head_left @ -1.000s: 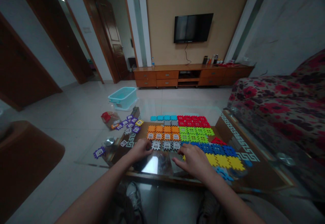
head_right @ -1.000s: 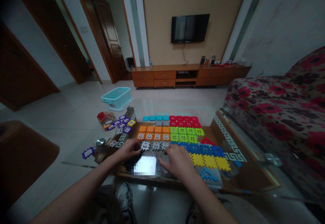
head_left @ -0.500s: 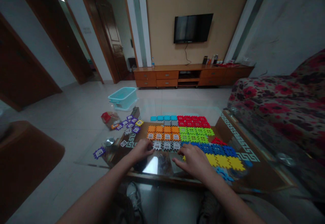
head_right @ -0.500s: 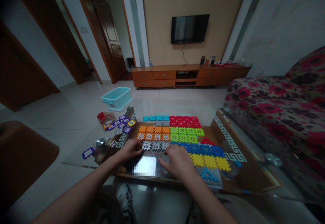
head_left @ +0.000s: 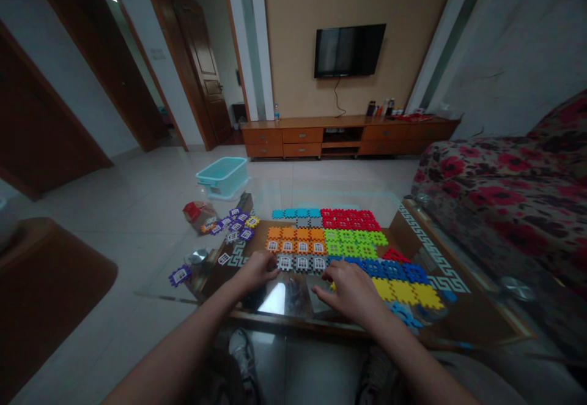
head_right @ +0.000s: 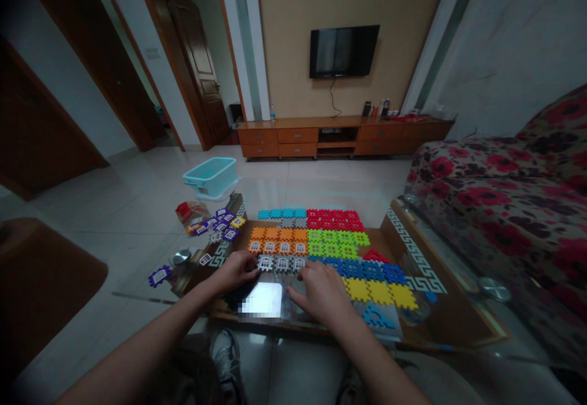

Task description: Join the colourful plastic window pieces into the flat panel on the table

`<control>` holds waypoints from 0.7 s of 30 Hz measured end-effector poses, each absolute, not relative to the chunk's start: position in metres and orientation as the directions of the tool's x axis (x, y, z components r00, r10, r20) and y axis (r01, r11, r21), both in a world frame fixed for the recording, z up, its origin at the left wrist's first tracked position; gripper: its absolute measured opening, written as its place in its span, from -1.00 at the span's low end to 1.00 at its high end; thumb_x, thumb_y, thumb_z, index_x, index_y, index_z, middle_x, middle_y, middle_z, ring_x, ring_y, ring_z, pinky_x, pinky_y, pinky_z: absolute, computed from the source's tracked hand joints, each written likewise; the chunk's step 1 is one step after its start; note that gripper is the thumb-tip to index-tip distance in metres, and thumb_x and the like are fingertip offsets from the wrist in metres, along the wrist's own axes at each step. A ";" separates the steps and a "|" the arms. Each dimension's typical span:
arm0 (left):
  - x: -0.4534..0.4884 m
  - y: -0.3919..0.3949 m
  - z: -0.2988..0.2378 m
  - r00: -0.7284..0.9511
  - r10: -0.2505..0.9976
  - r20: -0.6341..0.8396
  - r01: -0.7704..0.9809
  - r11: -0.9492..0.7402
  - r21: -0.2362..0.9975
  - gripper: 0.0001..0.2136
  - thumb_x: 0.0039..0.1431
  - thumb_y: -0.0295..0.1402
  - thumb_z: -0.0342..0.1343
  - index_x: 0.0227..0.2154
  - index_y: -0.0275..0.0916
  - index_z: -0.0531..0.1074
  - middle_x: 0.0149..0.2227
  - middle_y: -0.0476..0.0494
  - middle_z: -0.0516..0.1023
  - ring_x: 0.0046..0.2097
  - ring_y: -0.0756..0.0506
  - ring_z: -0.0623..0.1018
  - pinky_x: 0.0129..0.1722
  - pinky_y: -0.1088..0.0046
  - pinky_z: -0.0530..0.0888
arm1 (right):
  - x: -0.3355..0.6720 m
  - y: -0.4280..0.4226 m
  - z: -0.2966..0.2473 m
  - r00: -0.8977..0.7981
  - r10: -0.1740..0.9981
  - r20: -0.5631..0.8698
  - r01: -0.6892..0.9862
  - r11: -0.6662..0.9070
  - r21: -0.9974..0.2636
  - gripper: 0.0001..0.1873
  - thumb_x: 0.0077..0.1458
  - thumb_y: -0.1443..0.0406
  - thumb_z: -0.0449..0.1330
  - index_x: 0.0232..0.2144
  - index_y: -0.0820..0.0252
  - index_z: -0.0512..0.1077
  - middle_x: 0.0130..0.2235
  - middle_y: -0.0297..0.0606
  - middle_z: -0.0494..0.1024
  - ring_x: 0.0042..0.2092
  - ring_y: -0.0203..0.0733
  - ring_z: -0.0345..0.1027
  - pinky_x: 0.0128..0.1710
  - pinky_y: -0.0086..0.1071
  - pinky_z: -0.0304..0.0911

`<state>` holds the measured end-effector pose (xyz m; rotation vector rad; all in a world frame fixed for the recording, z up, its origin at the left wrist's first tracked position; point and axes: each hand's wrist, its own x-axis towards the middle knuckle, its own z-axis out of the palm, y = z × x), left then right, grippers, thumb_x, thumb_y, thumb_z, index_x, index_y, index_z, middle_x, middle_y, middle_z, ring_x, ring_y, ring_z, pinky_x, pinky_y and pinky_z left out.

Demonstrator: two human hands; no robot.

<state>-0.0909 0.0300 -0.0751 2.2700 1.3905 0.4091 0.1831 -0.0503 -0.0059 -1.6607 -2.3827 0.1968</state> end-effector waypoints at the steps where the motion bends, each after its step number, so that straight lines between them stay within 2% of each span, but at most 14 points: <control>1: -0.091 0.030 -0.075 0.448 0.894 0.015 0.761 -0.390 0.518 -0.89 0.08 -0.31 0.18 -0.39 -0.25 0.47 -0.40 -0.09 0.52 -0.37 -0.04 0.44 -0.37 0.46 0.28 | 0.183 -0.050 -0.006 -0.331 0.937 0.112 0.906 0.348 -0.240 -0.71 0.11 0.05 0.24 -0.36 0.14 0.56 -0.28 -0.18 0.59 -0.22 -0.02 0.46 -0.24 -0.26 0.24; 21: -0.090 0.030 -0.075 0.441 0.897 0.000 0.779 -0.383 0.497 -0.86 0.07 -0.28 0.19 -0.40 -0.25 0.47 -0.41 -0.09 0.51 -0.36 -0.04 0.43 -0.38 0.46 0.27 | 0.183 -0.051 -0.004 -0.329 0.939 0.101 0.901 0.344 -0.264 -0.73 0.11 0.09 0.26 -0.34 0.16 0.56 -0.27 -0.15 0.59 -0.20 -0.02 0.46 -0.22 -0.26 0.27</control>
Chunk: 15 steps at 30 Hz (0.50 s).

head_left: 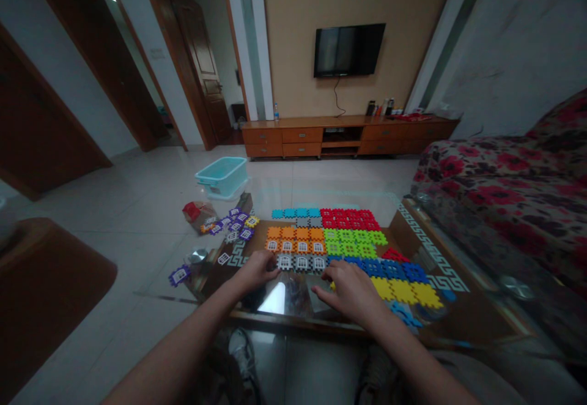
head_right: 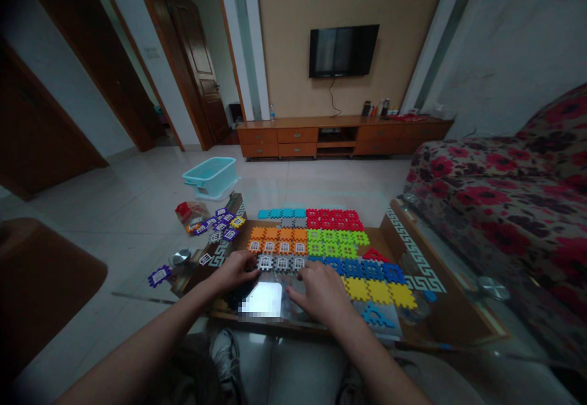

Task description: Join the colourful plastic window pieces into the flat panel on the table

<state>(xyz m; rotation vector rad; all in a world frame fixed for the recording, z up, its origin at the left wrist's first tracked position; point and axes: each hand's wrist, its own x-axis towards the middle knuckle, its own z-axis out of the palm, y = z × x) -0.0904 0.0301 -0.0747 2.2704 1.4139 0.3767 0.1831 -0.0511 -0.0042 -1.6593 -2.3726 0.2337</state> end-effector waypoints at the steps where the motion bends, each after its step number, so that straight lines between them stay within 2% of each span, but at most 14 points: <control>1: -0.091 0.030 -0.075 0.440 0.898 0.000 0.778 -0.382 0.498 -0.86 0.08 -0.28 0.19 -0.40 -0.25 0.47 -0.41 -0.09 0.51 -0.37 -0.04 0.43 -0.38 0.46 0.27 | 0.183 -0.051 -0.004 -0.329 0.939 0.102 0.901 0.345 -0.264 -0.74 0.11 0.09 0.26 -0.34 0.16 0.56 -0.27 -0.16 0.59 -0.20 -0.02 0.46 -0.22 -0.26 0.27; 15: -0.092 0.030 -0.077 0.452 0.892 0.029 0.761 -0.402 0.509 -0.87 0.08 -0.29 0.18 -0.40 -0.25 0.44 -0.41 -0.07 0.49 -0.37 -0.04 0.42 -0.38 0.47 0.25 | 0.184 -0.050 -0.009 -0.336 0.936 0.105 0.877 0.352 -0.328 -0.75 0.13 0.12 0.24 -0.34 0.20 0.55 -0.25 -0.16 0.57 -0.23 -0.06 0.46 -0.27 -0.30 0.28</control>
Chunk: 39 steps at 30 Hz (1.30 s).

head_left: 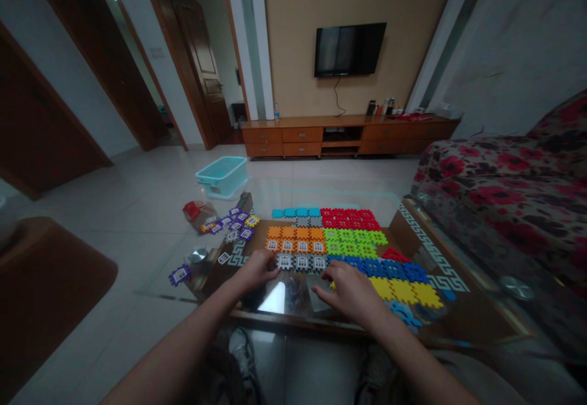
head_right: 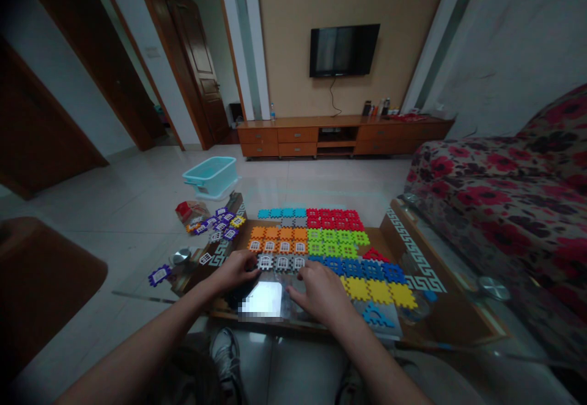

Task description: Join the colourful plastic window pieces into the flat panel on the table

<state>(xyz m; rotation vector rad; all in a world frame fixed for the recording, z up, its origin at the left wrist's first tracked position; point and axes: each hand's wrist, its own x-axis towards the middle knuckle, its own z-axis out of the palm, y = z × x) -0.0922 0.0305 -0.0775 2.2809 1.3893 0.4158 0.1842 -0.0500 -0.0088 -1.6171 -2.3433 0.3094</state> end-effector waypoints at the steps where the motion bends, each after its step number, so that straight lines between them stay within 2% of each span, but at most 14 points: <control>1: -0.092 0.030 -0.077 0.456 0.890 0.029 0.761 -0.406 0.506 -0.87 0.08 -0.29 0.18 -0.41 -0.26 0.44 -0.41 -0.07 0.49 -0.37 -0.04 0.42 -0.39 0.47 0.25 | 0.184 -0.050 -0.008 -0.336 0.936 0.105 0.875 0.351 -0.334 -0.76 0.13 0.13 0.24 -0.35 0.20 0.55 -0.25 -0.16 0.57 -0.23 -0.07 0.46 -0.28 -0.31 0.28; 21: -0.092 0.031 -0.083 0.457 0.886 0.076 0.748 -0.429 0.507 -0.91 0.07 -0.35 0.17 -0.39 -0.25 0.45 -0.41 -0.07 0.51 -0.37 -0.04 0.44 -0.39 0.48 0.27 | 0.184 -0.049 -0.009 -0.334 0.938 0.096 0.865 0.345 -0.364 -0.78 0.11 0.16 0.26 -0.34 0.22 0.54 -0.25 -0.14 0.56 -0.25 -0.09 0.45 -0.29 -0.32 0.27; 33: -0.091 0.032 -0.086 0.452 0.888 0.082 0.742 -0.425 0.519 -0.90 0.08 -0.32 0.17 -0.41 -0.25 0.43 -0.43 -0.04 0.47 -0.39 -0.02 0.41 -0.41 0.50 0.24 | 0.184 -0.048 -0.011 -0.329 0.943 0.057 0.879 0.328 -0.347 -0.72 0.12 0.11 0.23 -0.33 0.21 0.54 -0.23 -0.14 0.56 -0.23 -0.08 0.45 -0.29 -0.33 0.24; 39: -0.089 0.030 -0.081 0.438 0.896 0.073 0.751 -0.409 0.518 -0.89 0.08 -0.31 0.17 -0.41 -0.25 0.43 -0.44 -0.04 0.47 -0.41 -0.02 0.40 -0.42 0.50 0.23 | 0.184 -0.048 -0.013 -0.333 0.940 0.081 0.872 0.339 -0.354 -0.76 0.11 0.14 0.25 -0.35 0.22 0.54 -0.25 -0.15 0.56 -0.26 -0.09 0.45 -0.31 -0.33 0.24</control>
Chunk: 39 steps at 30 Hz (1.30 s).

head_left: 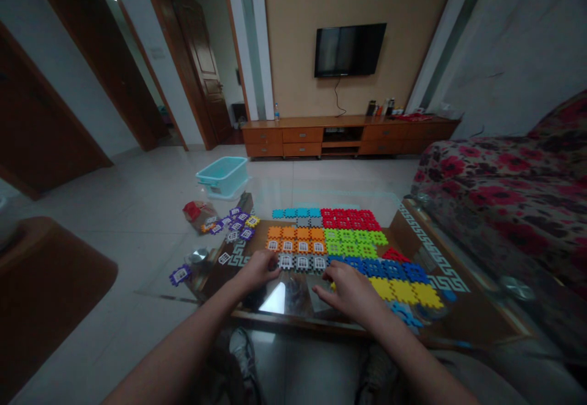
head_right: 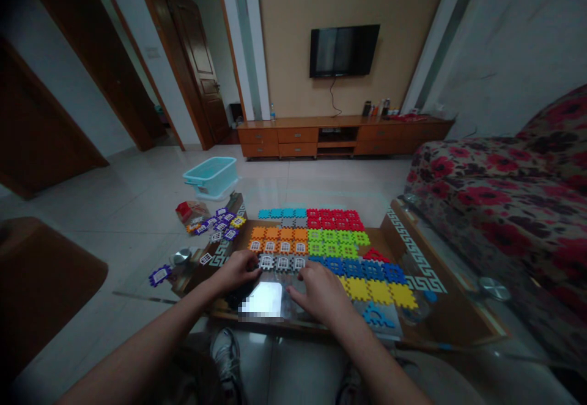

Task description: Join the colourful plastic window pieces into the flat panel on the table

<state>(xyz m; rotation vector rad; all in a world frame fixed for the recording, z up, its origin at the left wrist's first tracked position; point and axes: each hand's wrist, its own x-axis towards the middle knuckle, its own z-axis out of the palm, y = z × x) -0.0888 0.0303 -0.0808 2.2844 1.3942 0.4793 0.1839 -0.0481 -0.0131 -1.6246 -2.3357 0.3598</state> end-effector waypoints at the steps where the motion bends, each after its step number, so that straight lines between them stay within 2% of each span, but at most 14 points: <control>1: -0.089 0.030 -0.080 0.437 0.897 0.069 0.752 -0.406 0.519 -0.88 0.08 -0.31 0.17 -0.40 -0.25 0.43 -0.44 -0.04 0.47 -0.41 -0.02 0.41 -0.41 0.49 0.23 | 0.184 -0.048 -0.013 -0.335 0.938 0.086 0.871 0.343 -0.353 -0.76 0.11 0.14 0.25 -0.35 0.22 0.54 -0.25 -0.15 0.56 -0.26 -0.09 0.45 -0.31 -0.33 0.24; 32: -0.089 0.030 -0.082 0.436 0.895 0.092 0.751 -0.419 0.510 -0.88 0.05 -0.31 0.18 -0.42 -0.24 0.40 -0.45 -0.02 0.43 -0.42 -0.01 0.37 -0.43 0.49 0.19 | 0.184 -0.048 -0.012 -0.325 0.944 0.055 0.879 0.323 -0.350 -0.73 0.12 0.11 0.23 -0.33 0.20 0.54 -0.23 -0.14 0.57 -0.22 -0.07 0.45 -0.29 -0.33 0.24; 39: -0.087 0.030 -0.076 0.434 0.899 0.052 0.761 -0.397 0.513 -0.86 0.06 -0.28 0.17 -0.43 -0.24 0.39 -0.46 -0.03 0.44 -0.42 -0.02 0.38 -0.44 0.49 0.19 | 0.185 -0.049 -0.012 -0.324 0.944 0.060 0.881 0.324 -0.344 -0.75 0.12 0.13 0.23 -0.34 0.20 0.54 -0.25 -0.14 0.57 -0.24 -0.08 0.46 -0.30 -0.33 0.24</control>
